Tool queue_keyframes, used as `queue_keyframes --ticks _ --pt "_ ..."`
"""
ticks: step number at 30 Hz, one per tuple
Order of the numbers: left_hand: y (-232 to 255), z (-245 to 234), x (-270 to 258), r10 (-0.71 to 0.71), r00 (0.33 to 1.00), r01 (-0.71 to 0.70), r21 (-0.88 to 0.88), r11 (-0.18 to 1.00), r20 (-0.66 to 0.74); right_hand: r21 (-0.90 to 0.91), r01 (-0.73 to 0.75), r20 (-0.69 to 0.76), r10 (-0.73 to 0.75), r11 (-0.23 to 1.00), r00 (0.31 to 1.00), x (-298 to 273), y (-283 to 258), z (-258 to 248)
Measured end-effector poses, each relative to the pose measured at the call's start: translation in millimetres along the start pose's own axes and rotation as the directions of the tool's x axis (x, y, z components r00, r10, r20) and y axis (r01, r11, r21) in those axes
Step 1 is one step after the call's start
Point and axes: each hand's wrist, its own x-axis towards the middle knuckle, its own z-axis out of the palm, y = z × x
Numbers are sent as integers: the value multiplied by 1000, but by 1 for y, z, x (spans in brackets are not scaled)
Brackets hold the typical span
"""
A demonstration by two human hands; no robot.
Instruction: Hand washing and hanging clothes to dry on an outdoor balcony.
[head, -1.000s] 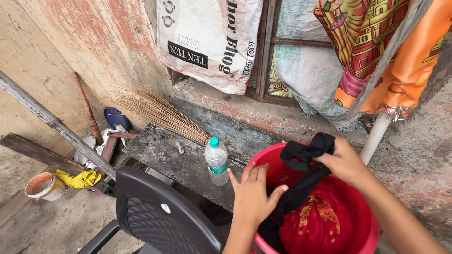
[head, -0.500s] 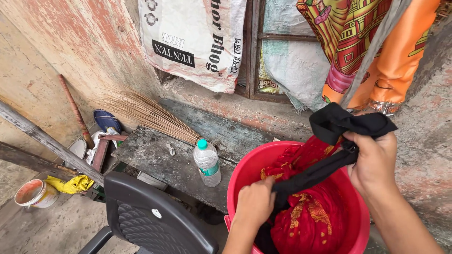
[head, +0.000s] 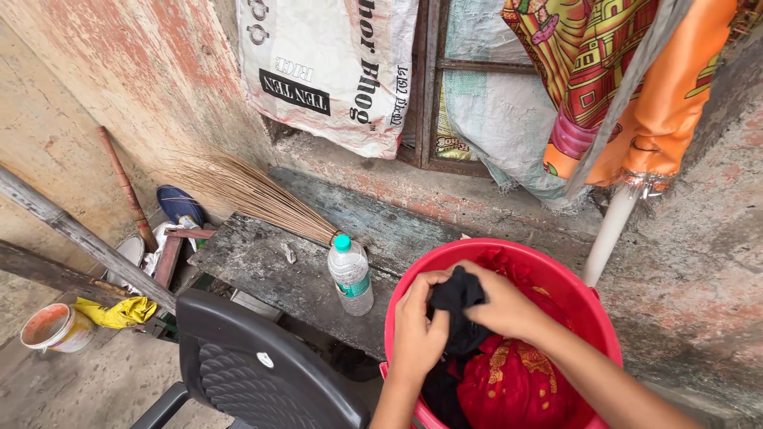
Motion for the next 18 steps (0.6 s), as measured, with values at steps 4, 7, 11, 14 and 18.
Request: queue_keyframes --ticks 4,7,11,14,18 --pt "27 -4 3 190 979 -185 64 981 -78 130 -184 -88 196 974 977 5 6 -18" --pt "16 -2 5 225 962 -206 131 970 -153 319 -181 -146 237 930 960 5 -28 -39" --pt "-29 10 1 -77 981 46 176 983 178 595 -61 -142 180 801 973 -1 -60 -54" --pt "-18 11 0 -298 856 141 364 921 422 695 10 -237 216 719 947 -7 -60 -53" --pt "-77 23 -2 -234 911 91 388 917 339 730 147 -432 284 668 856 -12 -74 -45"
